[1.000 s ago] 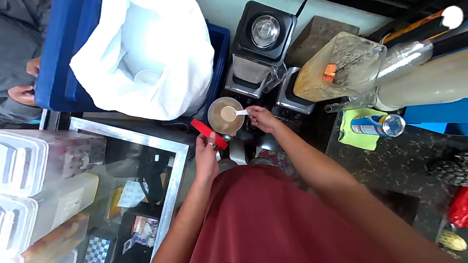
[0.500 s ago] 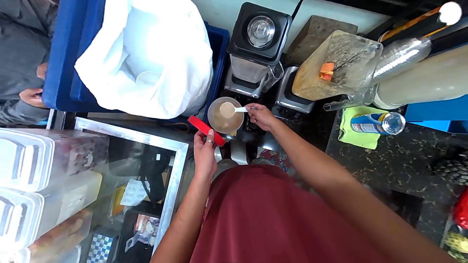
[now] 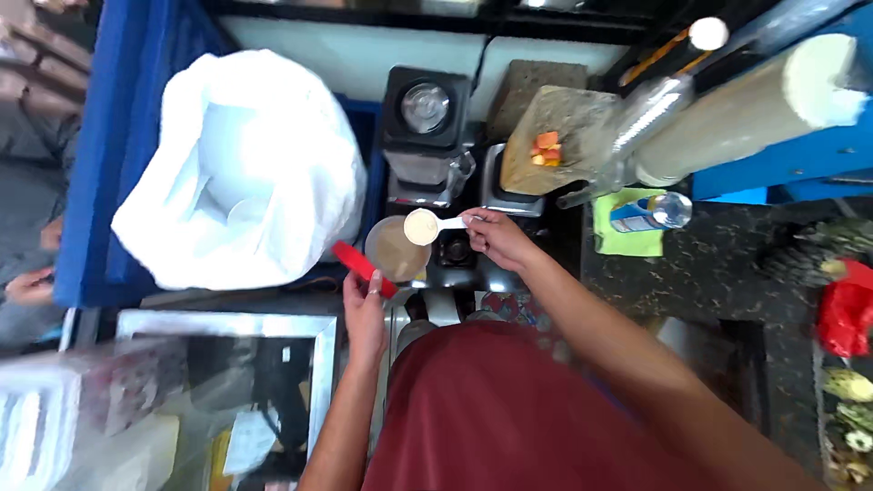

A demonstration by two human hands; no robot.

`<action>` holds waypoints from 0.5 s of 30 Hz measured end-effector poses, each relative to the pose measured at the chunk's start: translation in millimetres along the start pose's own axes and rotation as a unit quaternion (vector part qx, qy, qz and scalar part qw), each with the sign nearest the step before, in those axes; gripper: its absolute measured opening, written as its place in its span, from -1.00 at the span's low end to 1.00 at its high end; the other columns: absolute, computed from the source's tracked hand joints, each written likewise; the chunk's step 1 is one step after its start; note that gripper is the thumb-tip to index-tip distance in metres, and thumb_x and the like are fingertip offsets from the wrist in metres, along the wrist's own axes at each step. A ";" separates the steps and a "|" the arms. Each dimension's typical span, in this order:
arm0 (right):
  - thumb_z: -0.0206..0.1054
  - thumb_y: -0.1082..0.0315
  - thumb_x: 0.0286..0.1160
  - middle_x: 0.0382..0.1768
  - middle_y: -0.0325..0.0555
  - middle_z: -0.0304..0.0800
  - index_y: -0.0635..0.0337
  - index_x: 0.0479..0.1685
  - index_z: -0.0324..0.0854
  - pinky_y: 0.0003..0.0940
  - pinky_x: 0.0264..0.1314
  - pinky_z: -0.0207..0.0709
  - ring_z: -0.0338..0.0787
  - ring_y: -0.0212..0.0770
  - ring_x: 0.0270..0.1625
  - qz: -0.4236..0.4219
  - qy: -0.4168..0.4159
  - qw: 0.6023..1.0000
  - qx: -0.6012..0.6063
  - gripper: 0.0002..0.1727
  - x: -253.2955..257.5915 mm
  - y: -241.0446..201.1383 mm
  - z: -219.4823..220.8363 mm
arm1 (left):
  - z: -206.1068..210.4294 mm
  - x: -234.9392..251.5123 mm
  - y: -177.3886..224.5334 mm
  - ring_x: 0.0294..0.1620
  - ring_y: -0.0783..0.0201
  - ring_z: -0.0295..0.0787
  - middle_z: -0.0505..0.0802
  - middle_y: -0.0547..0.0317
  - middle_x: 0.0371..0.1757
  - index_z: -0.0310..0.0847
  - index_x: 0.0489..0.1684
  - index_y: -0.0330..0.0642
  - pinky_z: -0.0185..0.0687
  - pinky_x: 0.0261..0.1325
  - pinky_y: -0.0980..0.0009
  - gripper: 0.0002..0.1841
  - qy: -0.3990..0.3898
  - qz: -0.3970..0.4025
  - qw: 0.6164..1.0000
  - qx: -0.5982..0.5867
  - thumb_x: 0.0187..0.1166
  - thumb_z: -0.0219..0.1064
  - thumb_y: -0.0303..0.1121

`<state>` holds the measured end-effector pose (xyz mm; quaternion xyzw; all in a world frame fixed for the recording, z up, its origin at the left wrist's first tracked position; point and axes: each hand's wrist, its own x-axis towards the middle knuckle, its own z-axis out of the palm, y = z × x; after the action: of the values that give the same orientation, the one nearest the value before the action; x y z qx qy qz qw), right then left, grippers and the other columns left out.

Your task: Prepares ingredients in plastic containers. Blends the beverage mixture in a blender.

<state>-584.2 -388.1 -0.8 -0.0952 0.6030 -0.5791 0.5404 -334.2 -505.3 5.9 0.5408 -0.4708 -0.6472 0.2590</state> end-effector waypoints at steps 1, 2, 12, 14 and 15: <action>0.18 0.24 0.80 -0.52 -0.36 0.41 0.07 0.17 0.66 -0.58 -0.53 0.31 0.31 -0.49 -0.62 -0.009 0.019 1.000 0.023 -0.78 -16.0 -17.7 -8.8 | 1.6 3.5 -0.1 0.11 0.15 0.79 0.74 -0.12 0.23 0.27 0.58 -0.35 0.79 0.14 0.19 -0.50 -0.011 0.011 1.000 0.014 0.72 0.25 -0.36; 0.17 0.26 0.80 -0.53 -0.35 0.42 0.11 0.18 0.66 -0.56 -0.50 0.35 0.34 -0.48 -0.61 -0.025 0.043 0.998 0.041 -0.77 -32.6 -34.7 -19.9 | 3.3 6.4 0.6 0.11 0.18 0.78 0.73 -0.12 0.23 0.26 0.58 -0.36 0.78 0.14 0.22 -0.49 -0.019 0.015 0.999 0.028 0.72 0.25 -0.36; 0.24 0.26 0.74 -0.26 -0.13 0.85 0.18 0.17 0.80 -0.33 -0.24 0.64 0.71 -0.32 -0.39 -0.261 0.351 0.843 -0.312 -0.71 -74.0 -130.1 -111.9 | 7.6 26.5 19.2 0.10 0.26 0.75 0.71 -0.07 0.20 0.37 0.48 -0.35 0.74 0.13 0.30 -0.57 -0.061 0.012 0.995 0.084 0.70 0.26 -0.40; 0.24 0.27 0.73 -0.07 0.00 0.88 0.08 0.22 0.83 -0.04 0.13 0.74 0.86 -0.10 -0.06 -0.259 0.316 0.756 -0.511 -0.70 -61.4 -124.2 -118.0 | 5.3 29.3 22.3 0.12 0.25 0.74 0.70 -0.08 0.23 0.37 0.51 -0.34 0.73 0.15 0.28 -0.55 -0.070 0.006 0.993 0.092 0.70 0.27 -0.40; 0.24 0.28 0.73 -0.08 0.06 0.84 0.04 0.23 0.83 0.06 0.13 0.72 0.85 0.02 -0.03 -0.257 0.302 0.714 -0.577 -0.70 -57.1 -121.1 -118.3 | 3.2 30.8 23.0 0.11 0.25 0.75 0.71 -0.08 0.22 0.37 0.51 -0.33 0.74 0.13 0.28 -0.55 -0.073 0.005 0.993 0.097 0.70 0.27 -0.40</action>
<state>-713.4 -313.0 97.0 -0.3600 0.9033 -0.2334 -0.0005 -350.0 -540.0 12.2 0.5121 -0.5520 -0.6349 0.1730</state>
